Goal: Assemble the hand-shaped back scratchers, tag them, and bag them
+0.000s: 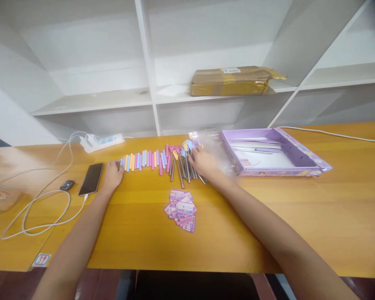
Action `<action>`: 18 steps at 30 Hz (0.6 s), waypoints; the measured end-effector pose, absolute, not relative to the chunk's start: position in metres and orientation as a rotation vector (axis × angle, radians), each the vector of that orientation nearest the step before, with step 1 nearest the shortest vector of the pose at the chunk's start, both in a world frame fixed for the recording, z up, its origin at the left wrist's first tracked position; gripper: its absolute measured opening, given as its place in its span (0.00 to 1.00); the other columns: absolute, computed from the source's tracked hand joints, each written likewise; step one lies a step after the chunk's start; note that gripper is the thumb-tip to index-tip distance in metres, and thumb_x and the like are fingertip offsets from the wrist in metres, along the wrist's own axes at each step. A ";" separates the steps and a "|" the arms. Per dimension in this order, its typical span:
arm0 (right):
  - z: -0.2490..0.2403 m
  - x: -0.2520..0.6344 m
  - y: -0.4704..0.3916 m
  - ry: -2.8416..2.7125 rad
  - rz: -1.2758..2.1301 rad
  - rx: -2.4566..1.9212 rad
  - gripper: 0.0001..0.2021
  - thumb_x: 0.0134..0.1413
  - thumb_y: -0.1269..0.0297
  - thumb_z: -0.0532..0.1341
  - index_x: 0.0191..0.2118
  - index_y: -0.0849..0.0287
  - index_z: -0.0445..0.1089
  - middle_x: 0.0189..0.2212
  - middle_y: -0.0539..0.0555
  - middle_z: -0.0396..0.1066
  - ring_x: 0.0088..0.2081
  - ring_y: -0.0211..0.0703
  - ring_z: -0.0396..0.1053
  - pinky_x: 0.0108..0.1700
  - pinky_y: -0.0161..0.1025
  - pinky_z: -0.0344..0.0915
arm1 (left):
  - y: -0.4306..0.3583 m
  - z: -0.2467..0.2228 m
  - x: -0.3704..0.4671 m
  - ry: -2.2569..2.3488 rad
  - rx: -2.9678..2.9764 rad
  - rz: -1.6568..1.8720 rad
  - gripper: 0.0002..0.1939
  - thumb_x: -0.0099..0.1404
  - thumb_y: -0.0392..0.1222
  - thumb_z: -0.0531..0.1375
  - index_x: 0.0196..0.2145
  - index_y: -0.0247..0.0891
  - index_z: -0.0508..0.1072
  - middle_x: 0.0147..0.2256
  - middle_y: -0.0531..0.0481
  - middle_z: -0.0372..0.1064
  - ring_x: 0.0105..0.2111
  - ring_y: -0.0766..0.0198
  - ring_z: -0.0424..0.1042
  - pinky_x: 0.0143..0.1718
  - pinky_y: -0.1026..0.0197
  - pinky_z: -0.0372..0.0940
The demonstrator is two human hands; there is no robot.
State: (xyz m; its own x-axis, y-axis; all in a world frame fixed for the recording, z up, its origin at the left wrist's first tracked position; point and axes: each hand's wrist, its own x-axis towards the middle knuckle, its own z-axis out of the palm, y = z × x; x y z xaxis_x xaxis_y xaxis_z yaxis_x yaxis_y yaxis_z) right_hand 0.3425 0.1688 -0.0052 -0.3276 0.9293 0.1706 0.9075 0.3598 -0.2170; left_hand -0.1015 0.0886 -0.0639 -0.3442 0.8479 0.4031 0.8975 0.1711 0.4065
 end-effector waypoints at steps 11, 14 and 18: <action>0.002 0.384 0.148 -2.284 0.165 -1.333 0.15 0.75 0.61 0.53 0.36 0.56 0.70 0.38 0.60 0.75 0.33 0.46 0.66 0.36 0.42 0.53 | 0.085 -0.061 -0.092 -2.321 -1.766 -0.829 0.15 0.73 0.44 0.54 0.51 0.34 0.72 0.53 0.26 0.74 0.59 0.36 0.72 0.65 0.35 0.66; -0.026 0.406 0.112 -2.353 0.240 -0.956 0.17 0.69 0.60 0.57 0.26 0.53 0.62 0.25 0.53 0.65 0.27 0.43 0.55 0.33 0.42 0.49 | 0.079 -0.058 -0.083 -2.281 -1.798 -0.806 0.18 0.72 0.44 0.55 0.54 0.31 0.71 0.56 0.23 0.72 0.61 0.32 0.69 0.67 0.32 0.62; -0.051 0.418 0.079 -2.514 0.344 -0.698 0.22 0.62 0.57 0.63 0.21 0.53 0.54 0.19 0.48 0.54 0.24 0.40 0.45 0.31 0.41 0.44 | 0.072 -0.048 -0.071 -2.215 -1.842 -0.819 0.17 0.71 0.44 0.56 0.54 0.34 0.71 0.57 0.26 0.71 0.63 0.31 0.66 0.69 0.29 0.57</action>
State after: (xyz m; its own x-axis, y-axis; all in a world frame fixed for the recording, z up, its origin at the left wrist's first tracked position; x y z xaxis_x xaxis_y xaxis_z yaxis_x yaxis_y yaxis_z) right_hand 0.4181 0.0795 -0.0509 -0.7411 0.5384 0.4012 0.4110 0.8362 -0.3630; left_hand -0.0707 0.0721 -0.0480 -0.2366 0.8649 0.4426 0.9448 0.0986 0.3125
